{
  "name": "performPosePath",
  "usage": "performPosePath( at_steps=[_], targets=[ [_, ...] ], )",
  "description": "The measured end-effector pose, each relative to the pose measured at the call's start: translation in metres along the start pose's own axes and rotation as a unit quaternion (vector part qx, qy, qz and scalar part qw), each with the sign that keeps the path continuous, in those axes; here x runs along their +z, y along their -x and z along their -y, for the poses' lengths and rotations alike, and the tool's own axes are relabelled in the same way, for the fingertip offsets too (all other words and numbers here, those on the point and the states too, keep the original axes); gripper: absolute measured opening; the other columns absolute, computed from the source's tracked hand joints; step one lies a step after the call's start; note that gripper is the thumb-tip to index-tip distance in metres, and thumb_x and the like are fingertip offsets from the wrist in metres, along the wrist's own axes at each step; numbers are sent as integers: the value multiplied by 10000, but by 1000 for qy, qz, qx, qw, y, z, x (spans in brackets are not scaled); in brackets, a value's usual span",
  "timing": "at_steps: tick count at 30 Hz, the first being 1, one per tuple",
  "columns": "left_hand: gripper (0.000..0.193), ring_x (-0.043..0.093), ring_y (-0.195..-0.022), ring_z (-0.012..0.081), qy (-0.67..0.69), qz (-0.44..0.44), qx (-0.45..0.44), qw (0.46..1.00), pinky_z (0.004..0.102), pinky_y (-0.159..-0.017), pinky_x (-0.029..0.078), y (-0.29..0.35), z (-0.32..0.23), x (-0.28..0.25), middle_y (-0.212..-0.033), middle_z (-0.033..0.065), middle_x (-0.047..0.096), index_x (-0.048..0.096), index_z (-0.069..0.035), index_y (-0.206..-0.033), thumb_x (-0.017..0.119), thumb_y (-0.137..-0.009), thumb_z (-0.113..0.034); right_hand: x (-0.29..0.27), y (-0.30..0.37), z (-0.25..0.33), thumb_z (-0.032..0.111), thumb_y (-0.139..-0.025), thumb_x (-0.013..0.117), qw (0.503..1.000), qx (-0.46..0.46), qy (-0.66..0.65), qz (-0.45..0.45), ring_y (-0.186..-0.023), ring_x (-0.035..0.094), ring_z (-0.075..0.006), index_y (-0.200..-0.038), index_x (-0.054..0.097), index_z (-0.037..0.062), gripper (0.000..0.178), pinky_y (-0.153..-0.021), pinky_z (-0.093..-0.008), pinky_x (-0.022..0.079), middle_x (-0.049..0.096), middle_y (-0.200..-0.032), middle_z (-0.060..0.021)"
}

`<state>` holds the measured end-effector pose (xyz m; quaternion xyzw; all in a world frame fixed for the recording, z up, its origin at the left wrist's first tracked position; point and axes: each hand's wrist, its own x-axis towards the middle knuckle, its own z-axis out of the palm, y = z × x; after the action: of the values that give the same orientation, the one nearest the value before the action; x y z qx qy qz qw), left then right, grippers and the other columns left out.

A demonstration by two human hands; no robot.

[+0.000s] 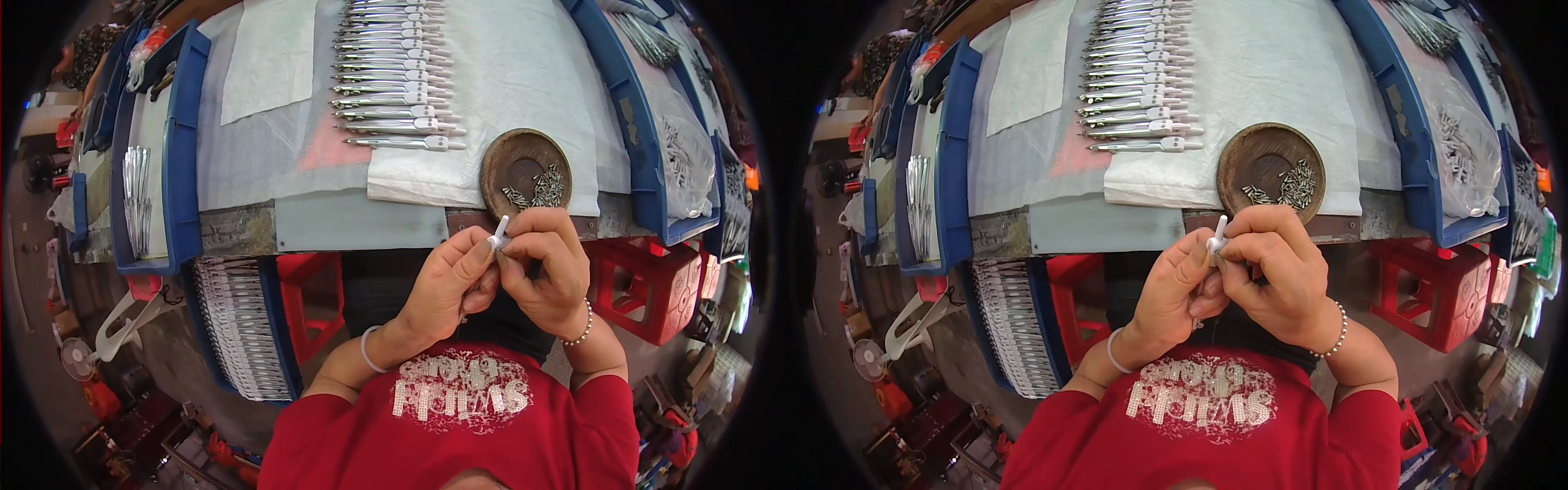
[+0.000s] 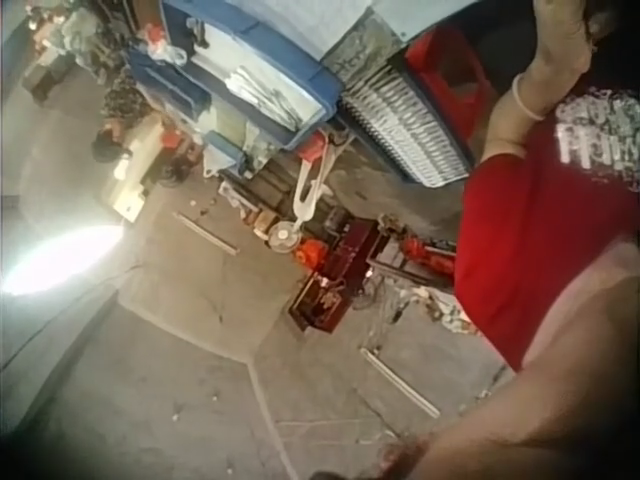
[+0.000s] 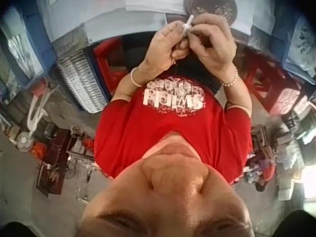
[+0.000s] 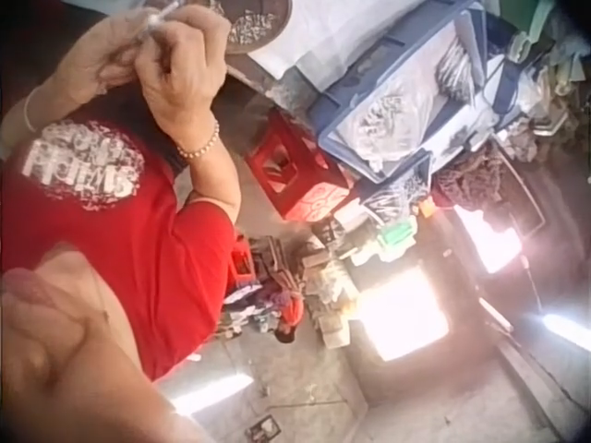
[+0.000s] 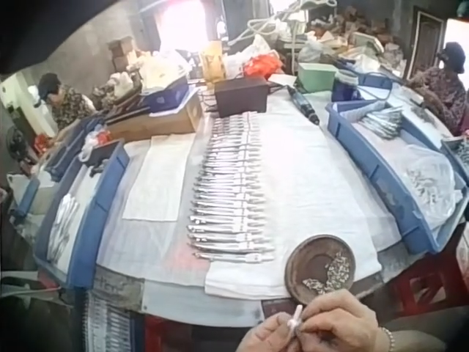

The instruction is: Assembling small metal components onto rods at a manufacturing workstation.

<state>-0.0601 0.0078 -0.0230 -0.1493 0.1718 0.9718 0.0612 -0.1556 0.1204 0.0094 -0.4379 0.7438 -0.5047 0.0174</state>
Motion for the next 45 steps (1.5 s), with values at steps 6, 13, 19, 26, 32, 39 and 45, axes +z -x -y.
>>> performPosePath(
  at_steps=[6,13,19,26,32,39,45],
  targets=[
    [178,345,-477,21,-59,5,29,998,150,-400,266,3,0,0,-696,14,492,495,-60,-927,470,-947,-235,-3,2,11,-60,-808,549,882,274,-379,52,-755,527,-51,-964,482,16,186,-639,-183,452,519,-1015,-74],
    [232,369,-532,14,-14,23,-36,999,143,-417,273,11,11,0,-742,2,506,506,-51,-1087,487,-940,-230,-2,23,-3,60,-828,589,903,249,-331,113,-877,545,-137,-956,550,-16,154,-754,-246,441,559,-964,-95],
    [211,322,-489,21,23,34,-54,998,147,-417,255,17,10,5,-687,-6,468,512,-48,-1020,473,-946,-242,-7,13,-5,23,-798,556,909,228,-335,104,-856,564,-178,-939,560,-27,149,-766,-266,447,577,-933,-117],
    [307,288,-458,40,-18,18,-51,998,182,-427,252,18,1,4,-638,-1,424,518,-15,-974,453,-943,-313,-21,-33,-27,29,-775,589,981,109,110,119,-724,555,-299,-871,574,6,100,-626,-320,446,548,-818,-109],
    [323,288,-453,36,-16,8,-50,999,180,-429,260,18,-1,0,-638,-2,427,521,-11,-973,448,-944,-324,-17,-51,-33,57,-743,571,940,10,262,220,-719,528,-311,-759,496,19,85,-639,-395,421,499,-755,-118],
    [330,295,-447,36,-22,8,-58,998,182,-427,261,14,-2,-1,-639,0,431,523,-10,-978,445,-944,-329,-16,-64,-40,34,-708,548,921,0,282,270,-695,524,-329,-715,451,7,101,-619,-402,421,495,-714,-139],
    [328,304,-442,39,8,8,-55,998,187,-420,258,11,-3,-7,-639,-2,430,526,-10,-986,434,-949,-323,-35,-61,-40,-11,-698,567,965,81,142,203,-621,546,-290,-774,505,0,99,-582,-338,445,550,-713,-125]
  ],
)
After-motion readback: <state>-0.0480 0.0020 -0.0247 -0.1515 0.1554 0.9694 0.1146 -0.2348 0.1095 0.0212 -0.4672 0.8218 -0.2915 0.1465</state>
